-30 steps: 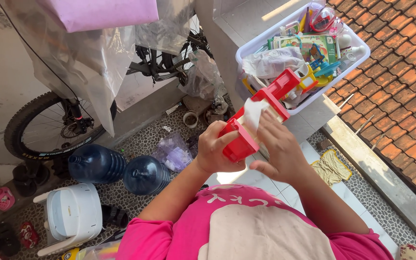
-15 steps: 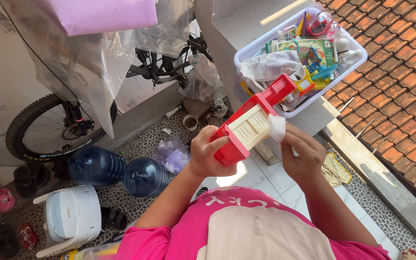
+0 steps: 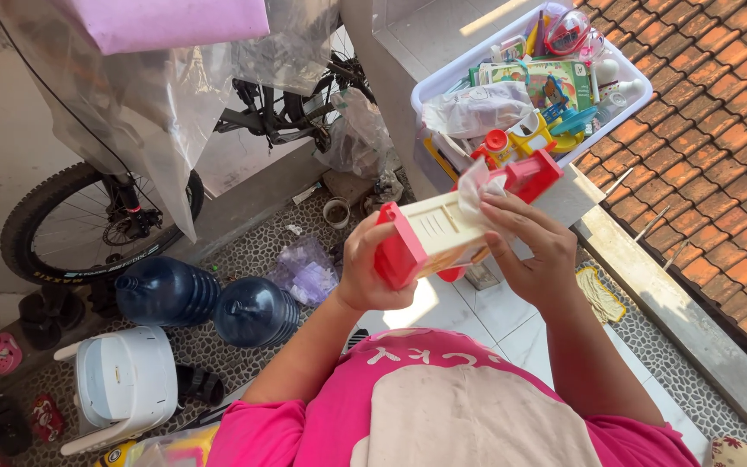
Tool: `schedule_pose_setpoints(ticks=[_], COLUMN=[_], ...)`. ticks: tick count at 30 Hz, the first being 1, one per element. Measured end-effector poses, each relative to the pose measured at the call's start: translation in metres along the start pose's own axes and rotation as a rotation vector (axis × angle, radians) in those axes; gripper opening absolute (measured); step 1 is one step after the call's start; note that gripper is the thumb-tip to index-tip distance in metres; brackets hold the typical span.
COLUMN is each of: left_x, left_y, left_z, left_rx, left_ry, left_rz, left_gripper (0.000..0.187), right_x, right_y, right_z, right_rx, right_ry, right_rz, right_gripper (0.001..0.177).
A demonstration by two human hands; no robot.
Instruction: Cleaning a plastic toy kitchen set using baby wipes.
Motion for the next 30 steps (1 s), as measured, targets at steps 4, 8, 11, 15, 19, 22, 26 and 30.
schedule_pose_setpoints(ticks=[4, 8, 11, 15, 19, 22, 26, 30], left_x=[0.007, 0.026, 0.031, 0.026, 0.028, 0.028, 0.032, 0.026], left_y=[-0.013, -0.039, -0.060, -0.068, -0.063, -0.062, -0.060, -0.043], left_z=[-0.003, -0.021, -0.028, -0.021, -0.028, -0.031, -0.032, -0.033], left_rx=[0.120, 0.443, 0.601, 0.668, 0.735, 0.679, 0.651, 0.635], left_ry=[0.007, -0.035, 0.027, 0.148, 0.105, 0.115, 0.146, 0.095], left_rz=[0.055, 0.301, 0.532, 0.686, 0.715, 0.721, 0.731, 0.686], left_gripper=[0.081, 0.089, 0.092, 0.090, 0.091, 0.089, 0.088, 0.088], right_x=[0.008, 0.023, 0.029, 0.027, 0.018, 0.021, 0.011, 0.000], right_y=[-0.004, 0.006, -0.001, -0.010, -0.006, 0.007, -0.013, -0.025], right_z=[0.006, 0.003, -0.006, -0.015, -0.007, 0.002, 0.007, -0.007], right_rx=[0.056, 0.142, 0.243, 0.273, 0.259, 0.259, 0.256, 0.291], right_ry=[0.113, 0.232, 0.220, 0.116, 0.100, 0.177, 0.228, 0.119], right_rz=[0.054, 0.106, 0.183, 0.208, 0.159, 0.084, 0.184, 0.226], right_gripper=[0.023, 0.022, 0.024, 0.033, 0.035, 0.028, 0.023, 0.025])
Point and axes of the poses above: each hand's wrist, its own x-axis away from the middle knuckle, its own z-axis out of the back of the hand, y = z × x, the point moved 6 cm from there along -x, towards the middle knuckle, and after that the axes turned 10 degrees about z, right-handed, at the moved point
